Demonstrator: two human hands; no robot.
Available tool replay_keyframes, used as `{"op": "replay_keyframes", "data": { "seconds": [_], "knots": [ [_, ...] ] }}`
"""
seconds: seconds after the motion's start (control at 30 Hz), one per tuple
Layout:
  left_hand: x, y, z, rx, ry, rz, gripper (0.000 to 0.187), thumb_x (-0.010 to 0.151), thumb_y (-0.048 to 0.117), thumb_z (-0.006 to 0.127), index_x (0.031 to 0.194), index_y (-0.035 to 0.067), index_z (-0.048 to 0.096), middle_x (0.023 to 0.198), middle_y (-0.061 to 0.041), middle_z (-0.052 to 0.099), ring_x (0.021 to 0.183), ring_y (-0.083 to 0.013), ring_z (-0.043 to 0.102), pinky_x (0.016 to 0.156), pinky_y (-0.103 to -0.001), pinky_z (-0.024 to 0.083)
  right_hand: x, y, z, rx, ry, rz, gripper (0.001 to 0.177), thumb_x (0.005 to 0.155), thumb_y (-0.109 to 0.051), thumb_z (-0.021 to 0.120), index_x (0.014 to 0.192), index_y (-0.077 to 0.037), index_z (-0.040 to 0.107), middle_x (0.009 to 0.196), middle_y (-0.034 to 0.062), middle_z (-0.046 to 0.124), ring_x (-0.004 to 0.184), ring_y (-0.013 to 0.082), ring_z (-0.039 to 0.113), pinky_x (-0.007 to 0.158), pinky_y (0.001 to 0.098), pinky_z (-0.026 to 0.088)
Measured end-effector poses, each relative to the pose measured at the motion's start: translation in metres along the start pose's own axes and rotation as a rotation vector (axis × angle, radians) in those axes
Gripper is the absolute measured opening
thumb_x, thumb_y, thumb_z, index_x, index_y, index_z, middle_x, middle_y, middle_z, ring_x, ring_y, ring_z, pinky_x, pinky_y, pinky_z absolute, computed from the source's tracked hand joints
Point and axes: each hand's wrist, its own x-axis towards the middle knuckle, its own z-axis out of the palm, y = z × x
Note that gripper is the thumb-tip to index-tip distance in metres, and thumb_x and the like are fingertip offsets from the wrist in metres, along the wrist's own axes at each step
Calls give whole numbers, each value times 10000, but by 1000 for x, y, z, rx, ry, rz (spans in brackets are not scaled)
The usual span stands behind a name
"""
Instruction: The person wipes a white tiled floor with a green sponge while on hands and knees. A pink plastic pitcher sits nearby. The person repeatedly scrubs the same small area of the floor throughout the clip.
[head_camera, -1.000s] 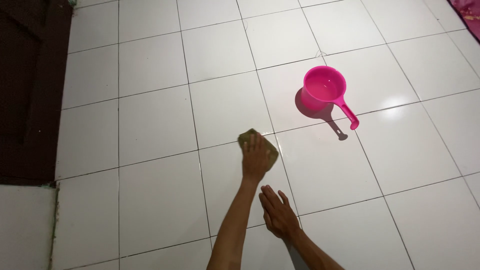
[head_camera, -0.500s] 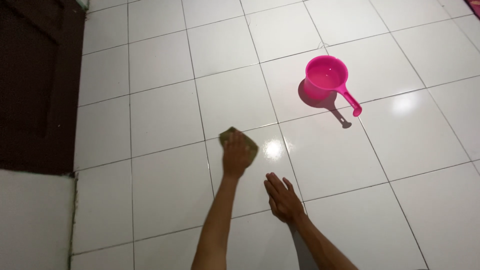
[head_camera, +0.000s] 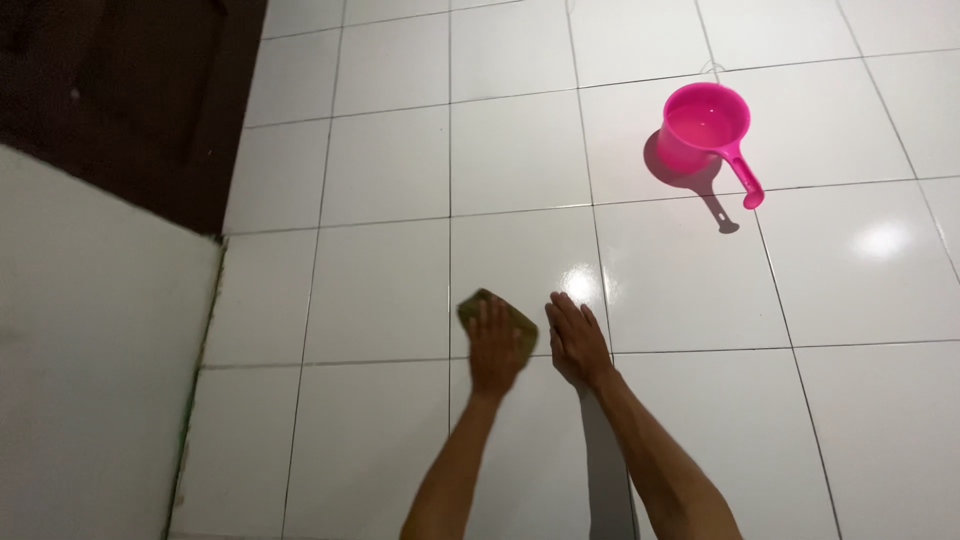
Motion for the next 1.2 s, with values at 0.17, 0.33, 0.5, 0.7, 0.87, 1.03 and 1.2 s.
{"op": "replay_keyframes", "data": {
  "seconds": [0.17, 0.33, 0.5, 0.7, 0.87, 1.03, 1.2],
  "knots": [
    [-18, 86, -31, -34, -128, 69, 578, 995, 301, 416, 1491, 6, 453, 1571, -262, 374, 1467, -475, 327, 1105, -623, 320, 8, 10, -5, 29, -100, 24, 435, 1086, -337, 367, 1428, -162, 571, 1575, 51, 479, 1483, 232, 424, 1175, 500, 383],
    [-56, 172, 52, -294, -475, -97, 604, 1070, 325, 225, 1607, 63, 314, 1662, -206, 258, 1520, -463, 187, 1239, -581, 105, 22, 38, 10, -8, -285, 35, 508, 1097, -496, 285, 1439, -255, 574, 1584, -32, 473, 1469, 197, 449, 1132, 499, 452],
    [-43, 181, 25, -522, -289, -78, 615, 1044, 301, 375, 1585, 17, 302, 1632, -228, 301, 1509, -454, 219, 1245, -525, 167, 22, 41, 9, -179, -507, -6, 530, 1128, -411, 204, 1601, -254, 383, 1692, -30, 316, 1549, 176, 310, 1224, 601, 289],
    [-34, 141, -22, -765, -45, -28, 681, 1013, 271, 553, 1559, -38, 287, 1595, -254, 352, 1495, -442, 259, 1253, -458, 242, 29, 33, -2, -70, -522, 99, 564, 1093, -487, 181, 1585, -311, 392, 1690, -88, 298, 1557, 132, 269, 1261, 651, 129],
    [-35, 55, -39, -58, -206, 85, 468, 915, 265, 449, 1280, 18, 606, 1473, -260, 505, 1450, -428, 382, 1082, -601, 313, 28, 28, -9, -85, -553, 89, 579, 1102, -453, 155, 1612, -260, 348, 1714, -58, 254, 1570, 167, 246, 1255, 644, 153],
    [-71, -24, -31, 95, 71, -2, 549, 1055, 317, 359, 1522, 40, 444, 1565, -199, 447, 1436, -388, 434, 1096, -528, 358, 24, 13, -22, -94, -525, 105, 564, 1113, -406, 172, 1613, -221, 356, 1718, -30, 256, 1572, 186, 250, 1251, 649, 164],
    [-67, -22, -41, -40, -70, -248, 557, 1068, 352, 367, 1522, 36, 435, 1589, -176, 419, 1476, -374, 374, 1150, -572, 326, 13, 5, -15, -29, -473, 157, 567, 1102, -366, 213, 1605, -154, 364, 1711, 68, 275, 1564, 255, 276, 1224, 658, 235]
  ]
}}
